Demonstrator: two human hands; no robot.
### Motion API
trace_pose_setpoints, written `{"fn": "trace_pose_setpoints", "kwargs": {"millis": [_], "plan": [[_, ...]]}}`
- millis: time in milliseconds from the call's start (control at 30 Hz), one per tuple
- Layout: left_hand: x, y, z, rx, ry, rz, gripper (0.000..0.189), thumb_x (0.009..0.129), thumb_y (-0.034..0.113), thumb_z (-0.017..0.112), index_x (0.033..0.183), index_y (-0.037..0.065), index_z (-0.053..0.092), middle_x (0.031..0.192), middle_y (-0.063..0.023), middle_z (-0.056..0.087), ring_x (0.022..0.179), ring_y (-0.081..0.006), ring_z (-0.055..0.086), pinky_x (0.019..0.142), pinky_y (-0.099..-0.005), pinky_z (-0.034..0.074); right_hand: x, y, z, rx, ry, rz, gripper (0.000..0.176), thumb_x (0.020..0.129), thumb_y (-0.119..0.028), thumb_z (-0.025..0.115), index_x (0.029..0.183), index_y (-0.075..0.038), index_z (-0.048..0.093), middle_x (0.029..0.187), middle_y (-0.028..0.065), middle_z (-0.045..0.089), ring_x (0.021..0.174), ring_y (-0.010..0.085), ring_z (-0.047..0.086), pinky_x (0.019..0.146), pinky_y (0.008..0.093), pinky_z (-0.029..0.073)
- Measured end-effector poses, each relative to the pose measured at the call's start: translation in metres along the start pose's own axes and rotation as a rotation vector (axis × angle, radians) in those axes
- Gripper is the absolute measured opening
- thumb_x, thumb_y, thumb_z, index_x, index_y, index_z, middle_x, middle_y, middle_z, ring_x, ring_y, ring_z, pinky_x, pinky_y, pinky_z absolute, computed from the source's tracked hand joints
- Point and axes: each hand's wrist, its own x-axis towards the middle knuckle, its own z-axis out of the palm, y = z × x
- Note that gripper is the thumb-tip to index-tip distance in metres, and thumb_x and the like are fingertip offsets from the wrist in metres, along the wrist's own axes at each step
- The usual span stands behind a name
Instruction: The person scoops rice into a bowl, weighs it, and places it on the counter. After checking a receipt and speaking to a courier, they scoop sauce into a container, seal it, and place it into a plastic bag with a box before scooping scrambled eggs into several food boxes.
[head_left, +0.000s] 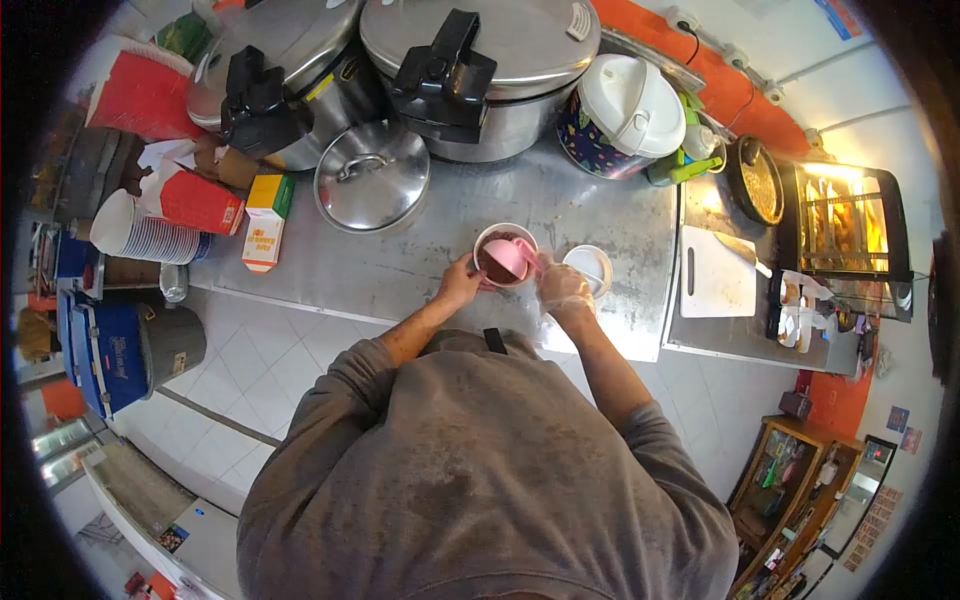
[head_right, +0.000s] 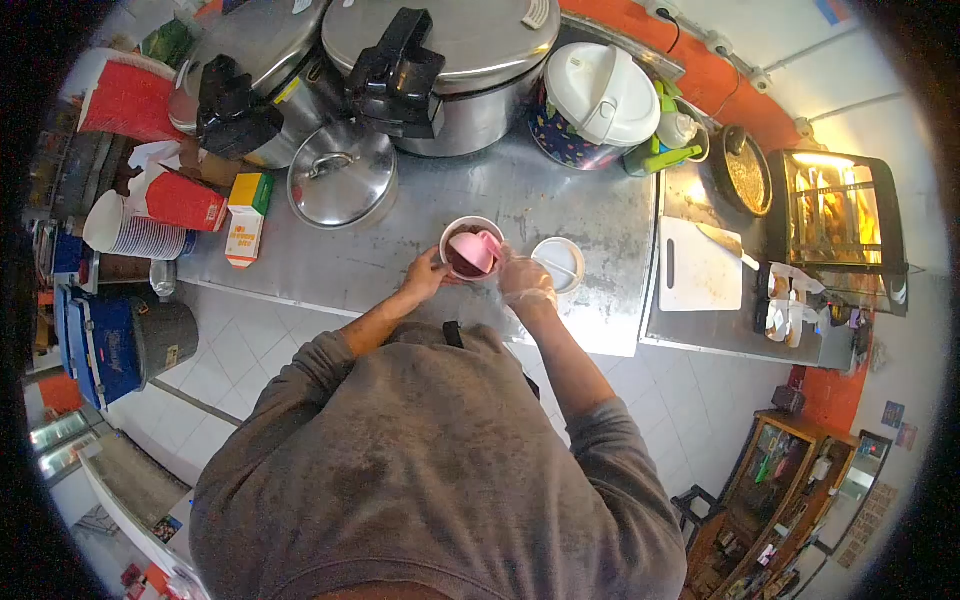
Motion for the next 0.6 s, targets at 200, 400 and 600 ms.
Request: {"fn": "trace_pose_setpoints", "kwargs": {"millis": [200,400,600], "plan": [[-0.021,0.057,-0.031,-0.189,0.066,-0.057,0.043,0.091,-0.004,0.048,0.131,-0.004,0.034,0.085,-0.0219,0.065,0.072,-0.0298,0.069,0.063,-0.0342,0.059,0.022,-0.007,0.006,0.027,0.106,-0.010,0.032,0.091,-0.018,0.045,0.120,-0.007,0.050,0.079,0.0205,0.065,0.078,0.0357,0.066,0.066,0.0462,0.052],[-0.009,0.049,-0.007,-0.257,0.101,-0.030,0.042,0.091,-0.001,0.049,0.131,-0.004,0.036,0.086,-0.0203,0.065,0.070,-0.0278,0.069,0.061,-0.0333,0.058,0.011,0.049,0.009,0.249,0.193,-0.112,0.035,0.091,-0.021,0.049,0.124,-0.011,0.050,0.079,0.0184,0.063,0.071,0.0360,0.061,0.065,0.0461,0.047],[0.002,0.068,0.003,-0.134,0.133,-0.005,0.038,0.091,0.005,0.055,0.128,0.000,0.047,0.079,-0.0159,0.068,0.068,-0.0201,0.069,0.058,-0.0295,0.054,0.012,0.072,-0.012,0.342,0.298,-0.214,0.039,0.092,-0.024,0.049,0.129,-0.011,0.048,0.096,0.0231,0.063,0.090,0.0393,0.061,0.075,0.0468,0.046]]}}
